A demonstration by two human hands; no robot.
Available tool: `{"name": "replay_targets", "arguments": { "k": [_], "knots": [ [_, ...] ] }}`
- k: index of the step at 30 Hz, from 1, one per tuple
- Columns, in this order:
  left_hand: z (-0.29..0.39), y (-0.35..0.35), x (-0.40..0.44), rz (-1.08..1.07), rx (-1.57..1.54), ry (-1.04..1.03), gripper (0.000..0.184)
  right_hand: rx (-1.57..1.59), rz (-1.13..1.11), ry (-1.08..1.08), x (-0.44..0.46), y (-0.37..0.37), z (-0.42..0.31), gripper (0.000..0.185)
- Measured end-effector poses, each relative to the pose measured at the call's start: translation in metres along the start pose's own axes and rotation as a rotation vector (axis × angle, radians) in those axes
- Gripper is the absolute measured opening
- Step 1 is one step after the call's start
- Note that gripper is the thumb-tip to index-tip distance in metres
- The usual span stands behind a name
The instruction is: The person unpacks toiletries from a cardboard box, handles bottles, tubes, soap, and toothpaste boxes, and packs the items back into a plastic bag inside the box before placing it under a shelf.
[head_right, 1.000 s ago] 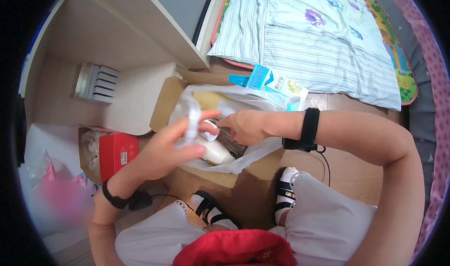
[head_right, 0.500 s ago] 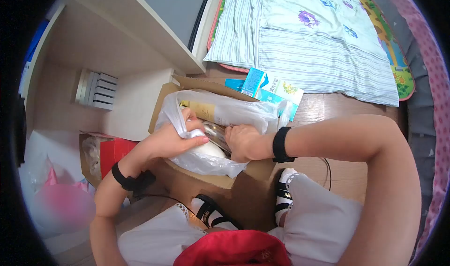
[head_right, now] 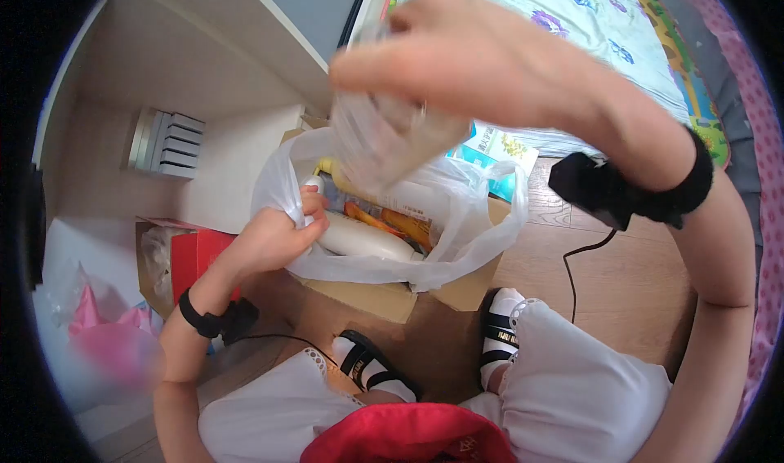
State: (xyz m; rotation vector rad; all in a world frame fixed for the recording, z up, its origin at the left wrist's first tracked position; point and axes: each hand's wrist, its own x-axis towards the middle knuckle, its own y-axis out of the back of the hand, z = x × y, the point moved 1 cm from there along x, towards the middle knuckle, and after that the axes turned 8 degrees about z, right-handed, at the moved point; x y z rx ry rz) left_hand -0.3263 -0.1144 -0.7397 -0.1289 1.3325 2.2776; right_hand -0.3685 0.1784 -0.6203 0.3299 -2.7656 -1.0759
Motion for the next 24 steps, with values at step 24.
{"name": "replay_targets", "arguments": {
  "k": [24],
  "knots": [
    [0.037, 0.008, -0.012, -0.168, 0.117, 0.069, 0.041, 0.102, -0.056, -0.130, -0.013, -0.018, 0.002, 0.047]
  ]
}}
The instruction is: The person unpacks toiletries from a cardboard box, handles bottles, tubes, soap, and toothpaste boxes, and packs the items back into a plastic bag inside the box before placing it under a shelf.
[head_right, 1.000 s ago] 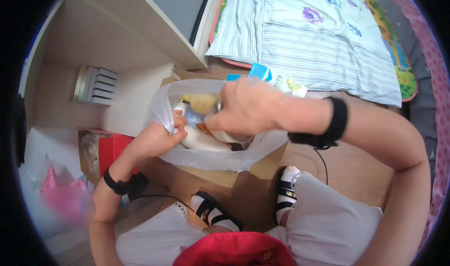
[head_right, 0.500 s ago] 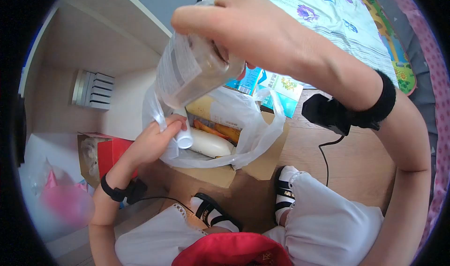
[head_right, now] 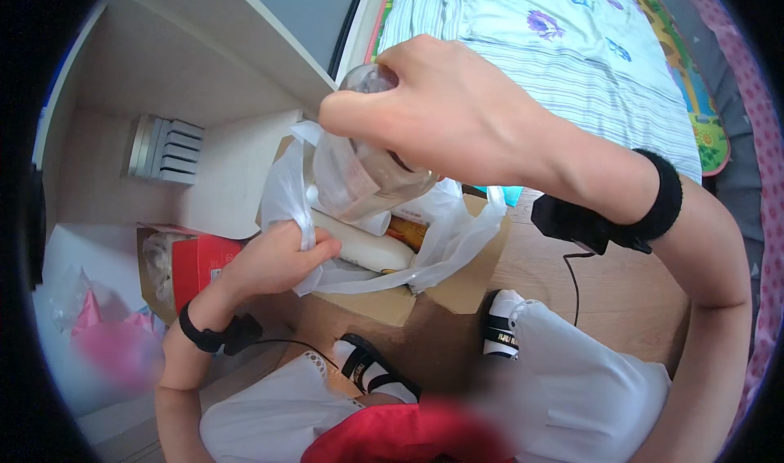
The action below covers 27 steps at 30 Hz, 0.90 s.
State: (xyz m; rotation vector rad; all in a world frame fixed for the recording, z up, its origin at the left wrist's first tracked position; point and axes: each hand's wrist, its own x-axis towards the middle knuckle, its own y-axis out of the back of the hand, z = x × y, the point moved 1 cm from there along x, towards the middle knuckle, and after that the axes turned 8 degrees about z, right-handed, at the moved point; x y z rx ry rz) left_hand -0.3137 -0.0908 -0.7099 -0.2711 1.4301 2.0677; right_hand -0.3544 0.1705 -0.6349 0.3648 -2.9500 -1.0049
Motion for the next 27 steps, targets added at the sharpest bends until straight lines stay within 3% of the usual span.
{"name": "replay_targets", "arguments": {
  "k": [1, 4, 8, 10, 11, 13, 14, 16, 18, 19, 27],
  "knots": [
    [0.004, 0.004, -0.003, 0.020, 0.062, 0.014, 0.043, 0.022, -0.003, -0.023, 0.000, 0.000, 0.000, 0.046],
    [0.031, 0.025, -0.031, 0.374, 0.609, -0.161, 0.050, 0.118, 0.035, -0.018, -0.001, 0.003, 0.004, 0.046],
    [0.052, 0.058, -0.048, 0.693, 0.503, -0.184, 0.057, 0.467, 0.046, 0.054, -0.003, 0.016, 0.015, 0.040],
    [0.055, 0.073, -0.047, 0.767, 0.296, -0.162, 0.058, 0.736, 0.240, -0.018, 0.004, 0.013, 0.033, 0.039],
    [0.051, 0.073, -0.044, 0.667, -0.113, -0.115, 0.056, 0.866, 0.342, -0.034, 0.007, 0.011, 0.040, 0.040],
    [0.037, 0.072, -0.036, 0.407, -0.914, -0.020, 0.056, 1.085, -0.070, -0.004, 0.004, 0.024, 0.039, 0.048],
    [0.031, 0.080, -0.031, 0.105, -1.121, -0.059, 0.056, 1.059, -0.135, 0.010, 0.004, 0.022, 0.035, 0.051],
    [0.034, 0.062, -0.024, 0.200, -1.353, -0.217, 0.056, 0.998, -0.266, 0.062, 0.002, 0.011, 0.018, 0.057],
    [0.031, 0.052, -0.020, 0.204, -1.613, -0.278, 0.056, 0.760, -0.207, 0.085, -0.009, -0.003, -0.002, 0.049],
    [0.031, 0.052, -0.020, 0.201, -1.607, -0.247, 0.056, 0.627, -0.275, 0.110, -0.007, -0.010, 0.004, 0.049],
    [0.027, 0.042, -0.008, 0.098, -1.590, -0.135, 0.060, 0.811, -0.493, -0.071, -0.009, -0.045, 0.028, 0.065]
  ]
}}
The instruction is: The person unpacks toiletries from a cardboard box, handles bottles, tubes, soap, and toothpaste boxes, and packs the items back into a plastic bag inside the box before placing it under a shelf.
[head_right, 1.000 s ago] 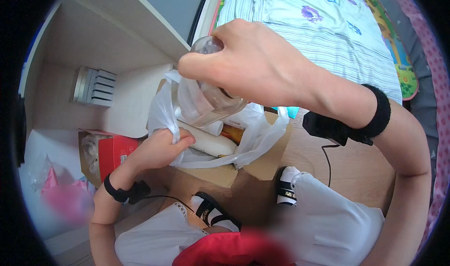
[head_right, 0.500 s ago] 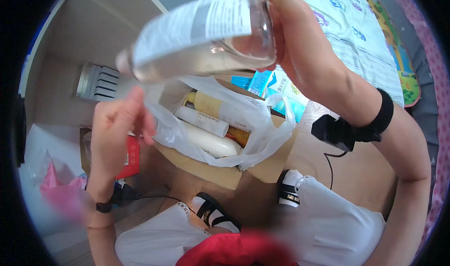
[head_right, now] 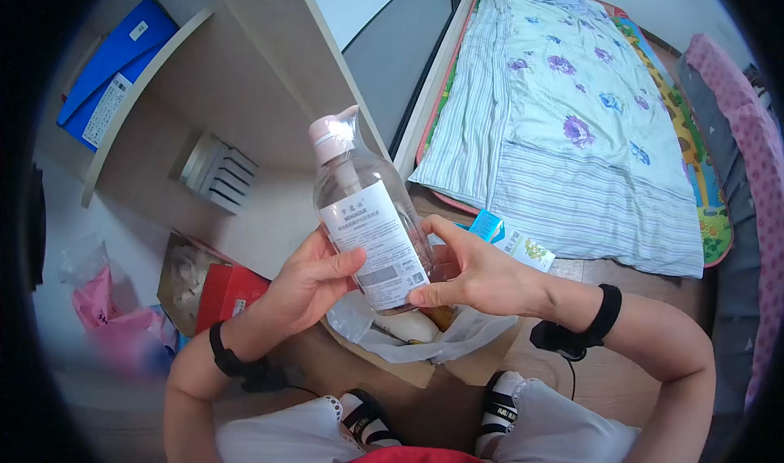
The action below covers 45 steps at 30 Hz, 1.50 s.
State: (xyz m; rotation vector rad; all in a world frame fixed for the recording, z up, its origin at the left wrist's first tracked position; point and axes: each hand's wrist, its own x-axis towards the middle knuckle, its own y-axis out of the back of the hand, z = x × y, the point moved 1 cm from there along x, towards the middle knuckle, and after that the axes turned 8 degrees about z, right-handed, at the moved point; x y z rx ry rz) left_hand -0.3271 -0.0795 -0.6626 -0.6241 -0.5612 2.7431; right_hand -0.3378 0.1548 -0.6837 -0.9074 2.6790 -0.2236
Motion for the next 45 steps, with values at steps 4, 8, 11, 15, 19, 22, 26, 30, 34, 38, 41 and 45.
{"name": "replay_targets", "arguments": {
  "k": [4, 8, 11, 15, 19, 22, 26, 30, 34, 38, 41, 45],
  "knots": [
    [0.001, 0.001, -0.002, 0.042, 0.032, 0.005, 0.063, -0.025, -0.016, -0.027, 0.000, -0.003, -0.005, 0.066],
    [0.002, 0.000, -0.003, 0.047, 0.097, 0.004, 0.063, -0.051, -0.022, -0.043, -0.002, -0.006, -0.008, 0.073],
    [-0.001, -0.001, -0.005, 0.038, 0.132, 0.003, 0.063, -0.057, -0.060, -0.053, -0.002, -0.006, -0.007, 0.084],
    [0.000, -0.003, -0.007, 0.015, 0.138, -0.008, 0.063, -0.088, -0.059, -0.010, -0.001, -0.007, -0.001, 0.082],
    [-0.001, -0.003, -0.008, 0.008, 0.148, -0.024, 0.064, -0.082, -0.060, 0.003, 0.000, -0.007, -0.001, 0.081],
    [-0.003, -0.001, -0.005, 0.052, 0.144, -0.085, 0.062, -0.083, -0.002, 0.009, -0.001, -0.012, -0.009, 0.081],
    [0.013, -0.010, -0.003, 0.084, 0.064, -0.189, 0.064, -0.361, 0.222, 0.127, 0.001, -0.027, -0.031, 0.090],
    [0.021, -0.002, 0.005, 0.225, 0.074, -0.298, 0.066, -0.688, 0.250, 0.599, 0.001, -0.050, -0.030, 0.083],
    [0.040, 0.043, 0.017, 0.002, -0.009, -0.298, 0.060, -0.837, -0.045, 0.554, -0.007, -0.059, -0.038, 0.066],
    [0.055, 0.095, 0.038, 0.041, 0.067, -0.405, 0.056, -1.036, -0.252, 0.105, -0.007, -0.044, -0.009, 0.034],
    [0.045, 0.150, 0.058, 0.329, 0.088, -0.459, 0.060, -1.299, -0.375, -0.110, -0.004, -0.027, 0.007, 0.033],
    [0.024, 0.205, 0.077, 0.503, 0.227, -0.392, 0.061, -1.242, -0.327, -0.055, 0.000, -0.018, 0.031, 0.031]
  ]
}}
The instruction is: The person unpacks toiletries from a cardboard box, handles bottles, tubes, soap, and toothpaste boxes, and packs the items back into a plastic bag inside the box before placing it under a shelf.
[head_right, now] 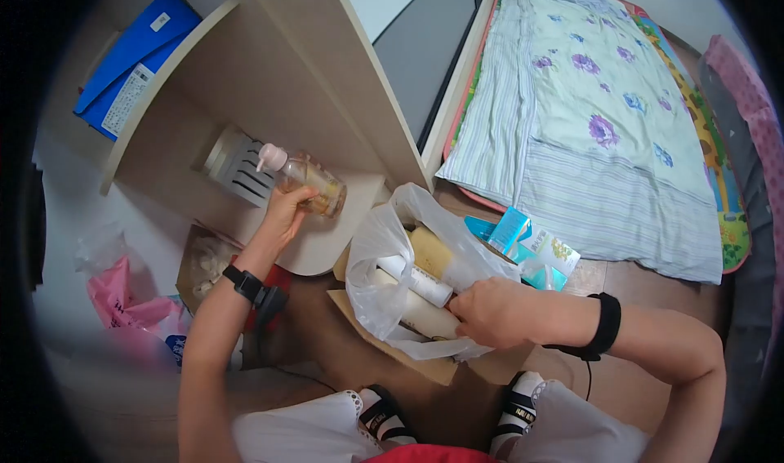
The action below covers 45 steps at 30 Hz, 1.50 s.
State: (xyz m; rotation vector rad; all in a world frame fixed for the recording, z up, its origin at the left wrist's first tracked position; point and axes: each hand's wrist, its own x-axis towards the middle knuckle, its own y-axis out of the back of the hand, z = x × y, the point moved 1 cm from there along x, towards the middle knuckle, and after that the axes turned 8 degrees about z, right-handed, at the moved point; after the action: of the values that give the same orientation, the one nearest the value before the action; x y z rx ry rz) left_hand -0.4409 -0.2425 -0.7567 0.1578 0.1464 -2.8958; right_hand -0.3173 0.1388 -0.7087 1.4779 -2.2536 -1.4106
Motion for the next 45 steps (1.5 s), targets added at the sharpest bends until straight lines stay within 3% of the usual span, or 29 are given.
{"name": "replay_targets", "arguments": {
  "k": [5, 8, 11, 12, 15, 16, 18, 20, 22, 24, 25, 27, 28, 31, 34, 37, 40, 43, 45],
  "knots": [
    [-0.056, 0.033, 0.024, 0.161, 0.213, -0.061, 0.056, -0.005, 0.124, 0.076, 0.009, -0.023, 0.004, 0.028],
    [-0.062, 0.041, 0.024, 0.165, 0.158, 0.041, 0.057, -0.032, -0.003, 0.052, 0.009, -0.024, -0.002, 0.027],
    [-0.054, 0.038, 0.017, 0.179, 0.330, 0.045, 0.057, -0.065, -0.062, 0.038, 0.018, -0.041, 0.006, 0.026],
    [-0.047, 0.038, 0.014, 0.136, 0.415, 0.196, 0.062, -0.074, -0.119, 0.009, 0.021, -0.044, 0.007, 0.025],
    [-0.024, -0.018, -0.036, 0.602, 0.496, 0.469, 0.072, -0.169, -0.051, -0.080, 0.031, -0.058, 0.012, 0.021],
    [-0.023, -0.030, -0.049, 0.549, 0.577, 0.427, 0.077, -0.206, -0.061, -0.099, 0.032, -0.058, 0.013, 0.019],
    [-0.042, -0.038, -0.067, 0.480, 0.507, 0.003, 0.064, -0.290, -0.088, -0.124, 0.035, -0.056, 0.019, 0.016],
    [-0.001, -0.086, -0.105, 0.385, 0.444, -0.325, 0.056, -0.343, -0.118, -0.002, 0.038, -0.059, 0.027, 0.015],
    [0.039, -0.115, -0.128, 0.173, 0.488, -0.818, 0.038, -0.352, -0.136, 0.062, 0.035, -0.063, 0.027, 0.016],
    [0.063, -0.123, -0.149, -0.430, 0.589, -0.998, 0.022, -0.321, -0.141, 0.063, 0.027, -0.070, 0.018, 0.020],
    [0.068, -0.141, -0.167, -0.607, 0.678, -0.981, 0.017, -0.302, -0.126, 0.108, 0.025, -0.083, 0.019, 0.021],
    [0.051, -0.161, -0.182, -1.008, 0.677, -0.584, 0.021, -0.267, -0.100, 0.198, 0.022, -0.109, 0.027, 0.023],
    [0.029, -0.164, -0.184, -1.144, 0.662, -0.432, 0.022, -0.252, -0.329, 0.145, 0.019, -0.090, 0.014, 0.039],
    [-0.028, -0.158, -0.186, -1.213, 0.948, -0.415, 0.025, -0.358, -0.475, 0.125, 0.007, -0.066, -0.011, 0.060],
    [-0.067, -0.153, -0.173, -1.422, 1.197, -0.443, 0.028, -0.397, -0.511, 0.146, 0.004, -0.070, -0.013, 0.065],
    [-0.074, -0.165, -0.173, -1.490, 1.363, -0.605, 0.024, -0.397, -0.561, 0.137, 0.010, -0.074, -0.013, 0.064],
    [-0.076, -0.187, -0.173, -1.613, 1.598, -0.575, 0.024, -0.412, -0.593, 0.138, 0.012, -0.076, -0.014, 0.064],
    [-0.079, -0.200, -0.182, -1.618, 1.689, -0.613, 0.026, -0.440, -0.579, 0.262, 0.007, -0.075, -0.015, 0.055],
    [-0.082, -0.205, -0.186, -1.624, 1.734, -0.609, 0.031, -0.482, -0.628, 0.228, 0.004, -0.073, -0.020, 0.045]
  ]
}}
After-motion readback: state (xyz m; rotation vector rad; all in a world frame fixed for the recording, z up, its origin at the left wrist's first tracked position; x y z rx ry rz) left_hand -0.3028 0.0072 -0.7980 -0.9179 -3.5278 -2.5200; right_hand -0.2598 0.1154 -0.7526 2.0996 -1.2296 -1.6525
